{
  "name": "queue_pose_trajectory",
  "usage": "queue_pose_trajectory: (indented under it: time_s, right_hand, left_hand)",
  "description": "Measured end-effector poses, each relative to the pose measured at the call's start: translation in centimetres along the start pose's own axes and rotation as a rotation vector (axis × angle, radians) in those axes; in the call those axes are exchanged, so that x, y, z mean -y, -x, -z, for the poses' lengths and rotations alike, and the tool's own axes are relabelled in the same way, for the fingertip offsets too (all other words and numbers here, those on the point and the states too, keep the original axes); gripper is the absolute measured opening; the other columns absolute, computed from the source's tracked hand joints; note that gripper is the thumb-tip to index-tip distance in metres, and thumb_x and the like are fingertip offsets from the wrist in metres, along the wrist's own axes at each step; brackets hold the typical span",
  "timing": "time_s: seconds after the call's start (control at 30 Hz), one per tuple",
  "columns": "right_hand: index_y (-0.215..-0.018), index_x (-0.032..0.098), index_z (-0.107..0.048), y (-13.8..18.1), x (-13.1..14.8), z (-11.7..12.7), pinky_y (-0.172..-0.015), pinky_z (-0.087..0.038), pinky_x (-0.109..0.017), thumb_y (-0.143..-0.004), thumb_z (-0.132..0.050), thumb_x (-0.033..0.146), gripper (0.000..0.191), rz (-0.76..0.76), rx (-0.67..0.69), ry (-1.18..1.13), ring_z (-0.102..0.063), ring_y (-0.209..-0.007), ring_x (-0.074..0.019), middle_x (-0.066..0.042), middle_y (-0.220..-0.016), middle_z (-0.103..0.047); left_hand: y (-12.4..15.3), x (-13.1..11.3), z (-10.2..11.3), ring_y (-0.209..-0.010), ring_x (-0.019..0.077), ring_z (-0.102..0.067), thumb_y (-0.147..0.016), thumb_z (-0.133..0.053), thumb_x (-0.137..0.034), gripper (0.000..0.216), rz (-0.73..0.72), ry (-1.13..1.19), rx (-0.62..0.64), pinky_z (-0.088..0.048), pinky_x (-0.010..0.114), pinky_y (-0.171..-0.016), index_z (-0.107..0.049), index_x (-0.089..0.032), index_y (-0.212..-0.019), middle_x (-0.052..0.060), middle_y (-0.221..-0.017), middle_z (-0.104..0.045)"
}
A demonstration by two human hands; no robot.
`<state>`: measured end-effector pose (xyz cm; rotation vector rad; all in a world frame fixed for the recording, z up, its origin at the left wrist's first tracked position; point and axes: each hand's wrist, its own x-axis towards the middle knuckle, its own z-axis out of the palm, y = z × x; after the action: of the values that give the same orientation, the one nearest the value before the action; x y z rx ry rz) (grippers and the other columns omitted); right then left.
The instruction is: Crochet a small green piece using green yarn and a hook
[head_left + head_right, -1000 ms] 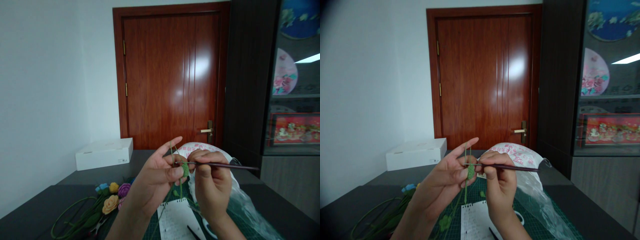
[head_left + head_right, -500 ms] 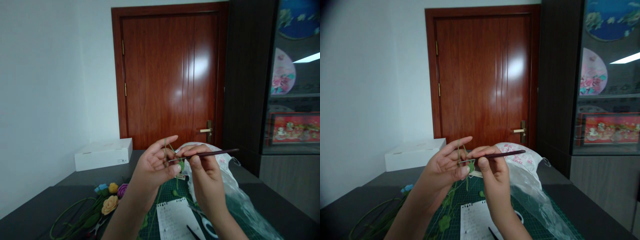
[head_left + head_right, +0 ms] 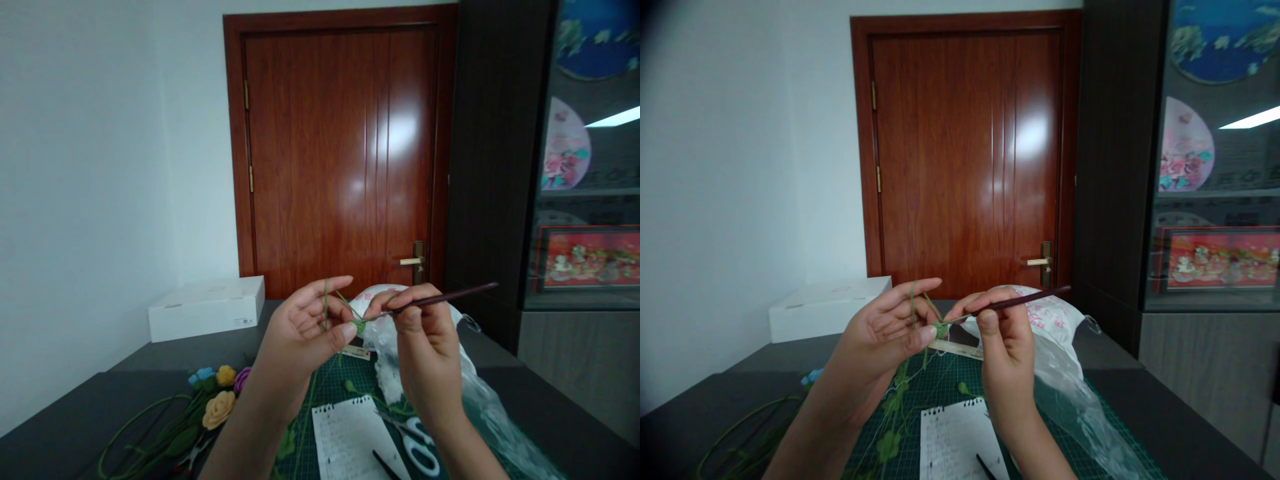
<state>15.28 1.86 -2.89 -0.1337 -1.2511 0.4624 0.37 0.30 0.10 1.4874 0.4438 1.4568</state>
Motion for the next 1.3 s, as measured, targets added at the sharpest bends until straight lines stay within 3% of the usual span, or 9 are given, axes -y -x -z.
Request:
queue_pose_trajectory:
  time_s: [0.23,0.37,0.53,0.77,0.97,1.3]
  right_hand:
    - [-0.102,0.022,-0.064,0.2,0.8,0.8,-0.086,-0.053,-0.044,-0.099,-0.055,0.018,0.011,0.344,0.162,0.289,-0.069,-0.088,-0.022,-0.004,-0.091,-0.074]
    - [-0.102,0.023,-0.062,0.4,0.8,0.6,-0.086,-0.052,-0.041,-0.1,-0.05,0.014,0.015,0.268,0.093,0.223,-0.068,-0.086,-0.019,-0.001,-0.09,-0.071]
    - [-0.102,0.022,-0.063,0.3,1.0,0.3,-0.089,-0.051,-0.039,-0.1,-0.051,0.014,0.014,0.309,0.114,0.26,-0.068,-0.088,-0.0181,-0.002,-0.091,-0.071]
    - [-0.099,0.023,-0.06,0.5,1.0,-0.3,-0.075,-0.056,-0.031,-0.104,-0.05,0.02,0.011,0.105,0.011,0.095,-0.069,-0.082,-0.0148,-0.001,-0.087,-0.071]
    - [-0.099,0.022,-0.06,0.5,1.1,-0.6,-0.072,-0.056,-0.03,-0.104,-0.052,0.022,0.01,0.07,-0.006,0.063,-0.069,-0.077,-0.014,-0.001,-0.086,-0.072]
    - [-0.101,0.022,-0.064,0.4,1.5,0.1,-0.083,-0.055,-0.035,-0.102,-0.054,0.02,0.011,0.26,0.106,0.216,-0.069,-0.09,-0.0177,-0.002,-0.091,-0.071]
  left_hand:
    - [-0.2,0.3,0.6,-0.077,0.0105,-0.063,-0.077,-0.082,-0.008,0.048,-0.118,-0.126,0.027,-0.05,0.02,-0.07,-0.07,-0.019,-0.123,-0.001,-0.081,-0.071]
    - [-0.3,0.4,0.7,-0.076,0.0108,-0.064,-0.079,-0.081,-0.008,0.049,-0.148,-0.139,0.042,-0.051,0.021,-0.069,-0.07,-0.02,-0.125,-0.001,-0.082,-0.071]
    - [-0.2,0.3,0.8,-0.079,0.0118,-0.065,-0.079,-0.081,-0.008,0.048,-0.175,-0.172,0.045,-0.052,0.022,-0.072,-0.07,-0.02,-0.124,-0.001,-0.082,-0.072]
    - [-0.1,0.2,1.0,-0.077,0.012,-0.065,-0.078,-0.082,-0.008,0.048,-0.176,-0.152,0.051,-0.052,0.022,-0.07,-0.071,-0.02,-0.123,0.0,-0.082,-0.072]
    - [0.0,-0.1,0.8,-0.077,0.0107,-0.065,-0.077,-0.082,-0.007,0.046,-0.114,-0.099,0.05,-0.052,0.02,-0.071,-0.073,-0.02,-0.12,-0.001,-0.082,-0.072]
    - [0.0,-0.4,0.8,-0.078,0.0116,-0.066,-0.078,-0.082,-0.007,0.044,-0.171,-0.155,0.075,-0.053,0.021,-0.071,-0.073,-0.02,-0.119,-0.001,-0.081,-0.072]
